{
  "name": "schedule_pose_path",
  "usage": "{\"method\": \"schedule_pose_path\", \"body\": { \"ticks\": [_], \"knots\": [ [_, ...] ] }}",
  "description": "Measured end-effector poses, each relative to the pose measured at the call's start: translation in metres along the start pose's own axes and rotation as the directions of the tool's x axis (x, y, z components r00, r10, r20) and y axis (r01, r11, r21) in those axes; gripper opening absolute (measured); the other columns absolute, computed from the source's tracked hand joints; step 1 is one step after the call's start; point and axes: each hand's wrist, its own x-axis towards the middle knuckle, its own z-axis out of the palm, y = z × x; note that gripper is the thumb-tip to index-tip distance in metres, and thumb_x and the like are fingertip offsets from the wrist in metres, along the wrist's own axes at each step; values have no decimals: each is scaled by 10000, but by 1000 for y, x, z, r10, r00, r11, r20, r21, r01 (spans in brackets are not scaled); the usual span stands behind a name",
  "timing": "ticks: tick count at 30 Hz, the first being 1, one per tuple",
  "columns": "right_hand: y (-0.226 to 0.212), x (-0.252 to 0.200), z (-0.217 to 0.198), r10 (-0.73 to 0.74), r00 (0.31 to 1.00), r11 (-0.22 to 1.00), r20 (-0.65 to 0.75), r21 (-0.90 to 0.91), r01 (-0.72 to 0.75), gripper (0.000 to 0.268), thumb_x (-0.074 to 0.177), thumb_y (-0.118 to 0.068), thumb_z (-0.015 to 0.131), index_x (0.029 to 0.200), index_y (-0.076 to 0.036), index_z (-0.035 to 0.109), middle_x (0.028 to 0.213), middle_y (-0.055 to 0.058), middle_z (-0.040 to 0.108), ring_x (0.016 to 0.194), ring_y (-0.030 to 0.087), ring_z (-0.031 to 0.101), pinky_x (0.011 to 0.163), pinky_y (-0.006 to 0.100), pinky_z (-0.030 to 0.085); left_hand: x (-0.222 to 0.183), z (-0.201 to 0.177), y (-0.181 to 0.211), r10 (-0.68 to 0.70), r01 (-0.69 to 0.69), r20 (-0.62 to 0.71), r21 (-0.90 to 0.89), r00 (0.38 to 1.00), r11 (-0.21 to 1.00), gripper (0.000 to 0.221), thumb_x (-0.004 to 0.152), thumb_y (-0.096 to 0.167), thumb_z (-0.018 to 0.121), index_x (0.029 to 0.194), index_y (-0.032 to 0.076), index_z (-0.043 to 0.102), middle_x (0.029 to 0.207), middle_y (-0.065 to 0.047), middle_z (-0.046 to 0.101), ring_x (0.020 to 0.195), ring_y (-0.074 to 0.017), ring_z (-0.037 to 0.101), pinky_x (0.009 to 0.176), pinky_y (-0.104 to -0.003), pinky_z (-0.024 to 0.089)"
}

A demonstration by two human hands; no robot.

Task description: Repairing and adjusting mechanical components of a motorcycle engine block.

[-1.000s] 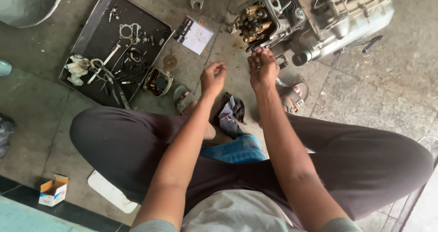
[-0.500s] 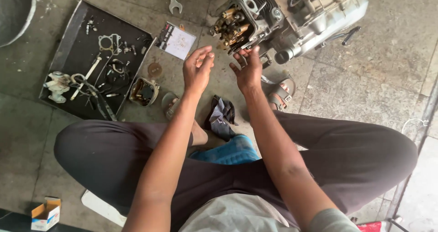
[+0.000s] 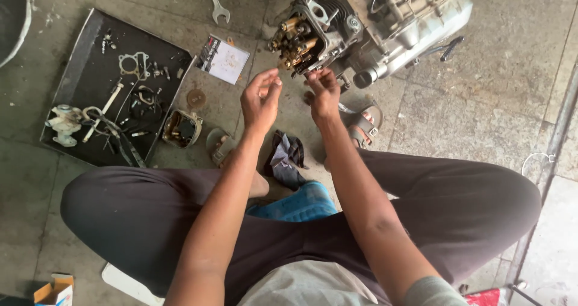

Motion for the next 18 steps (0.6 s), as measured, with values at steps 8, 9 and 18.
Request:
{"method": "schedule_pose_path", "body": {
  "ticks": [8, 9, 18],
  "knots": [
    [-15, -15, 3, 74, 997, 985, 16, 157, -76, 173, 1041, -299, 574, 980, -142, 538, 995, 10, 624, 910, 163, 608, 751, 359, 496, -8, -3, -7, -23, 24, -18, 24, 1000, 999, 293, 1003, 185, 696, 1251, 31, 702, 1177, -136, 760, 972, -189, 739, 801, -307, 588],
    [-17, -17, 1, 79, 997, 992, 27, 94, -81, 86, 995, -212, 591, 1002, -135, 554, 1003, 13, 645, 908, 167, 627, 741, 365, 526, -8, -6, -6, -9, 9, -17, 8, 1000, 1000, 296, 1005, 182, 695, 1255, 25, 699, 1181, -137, 757, 976, -189, 738, 805, -302, 588],
    [-73, -15, 0, -757, 631, 278, 169, -791, 545, 148, 1009, -132, 708, 1156, -109, 702, 1059, 62, 704, 841, 164, 671, 685, 312, 605, 0, -25, 33, 23, -24, -48, -15, 999, 1000, 290, 1001, 162, 682, 1249, 11, 692, 1176, -111, 754, 923, -172, 746, 770, -276, 579]
  ]
}}
